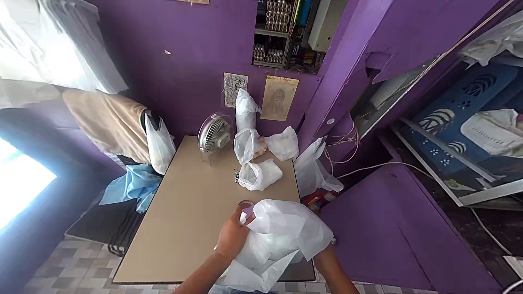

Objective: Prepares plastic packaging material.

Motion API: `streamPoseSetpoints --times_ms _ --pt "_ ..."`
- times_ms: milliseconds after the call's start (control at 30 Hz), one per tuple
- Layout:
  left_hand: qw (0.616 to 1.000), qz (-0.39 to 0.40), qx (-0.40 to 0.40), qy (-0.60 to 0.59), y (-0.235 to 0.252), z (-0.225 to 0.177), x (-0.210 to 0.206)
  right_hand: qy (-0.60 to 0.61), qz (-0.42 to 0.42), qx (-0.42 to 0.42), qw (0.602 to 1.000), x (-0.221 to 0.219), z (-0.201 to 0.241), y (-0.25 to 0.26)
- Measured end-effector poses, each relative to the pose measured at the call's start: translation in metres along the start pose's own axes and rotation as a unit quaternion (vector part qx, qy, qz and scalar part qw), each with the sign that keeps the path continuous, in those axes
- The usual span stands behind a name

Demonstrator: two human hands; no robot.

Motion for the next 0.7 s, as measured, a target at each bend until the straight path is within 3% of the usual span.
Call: streamPoseSetpoints --times_ms 100,200,300,367,467,600,700 --pt "0.986 -0.002 -0.133 -0.1 -0.014 0.005 0.009 0.024 0.0 0.122 0.992 0.015 -0.01 -0.007" --pt "0.974 0.063 -0.205 -0.071 -0.025 -0.001 0.004 -0.021 0.056 0.171 0.983 0.017 -0.014 -0.03" --pt "0.978 0.159 -0.124 0.05 -0.019 0.004 -0.011 -0.14 0.079 0.191 0.968 0.007 -0.033 -0.038" --pt "0.974 0.175 -0.099 0.104 -0.014 0.012 -0.015 -0.215 0.077 0.217 0.949 0.008 -0.047 -0.03" --pt "0.988 0.114 -0.09 0.056 -0.024 0.016 -0.003 -0.233 0.083 0.245 0.938 0.02 -0.049 -0.033" --pt "0.985 -0.057 -0.097 -0.132 -0.048 0.02 0.032 -0.199 0.05 0.305 0.93 0.042 -0.015 -0.057" --pt "0.959 -0.077 -0.175 -0.211 -0.072 0.004 0.051 -0.192 0.17 0.325 0.91 0.028 0.026 -0.08"
Point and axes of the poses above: each hand's wrist, its own y-axis towards the middle knuckle, its own x-axis out of the back of the hand, z = x × y, the point moved 4 cm from there along y, towards the middle knuckle
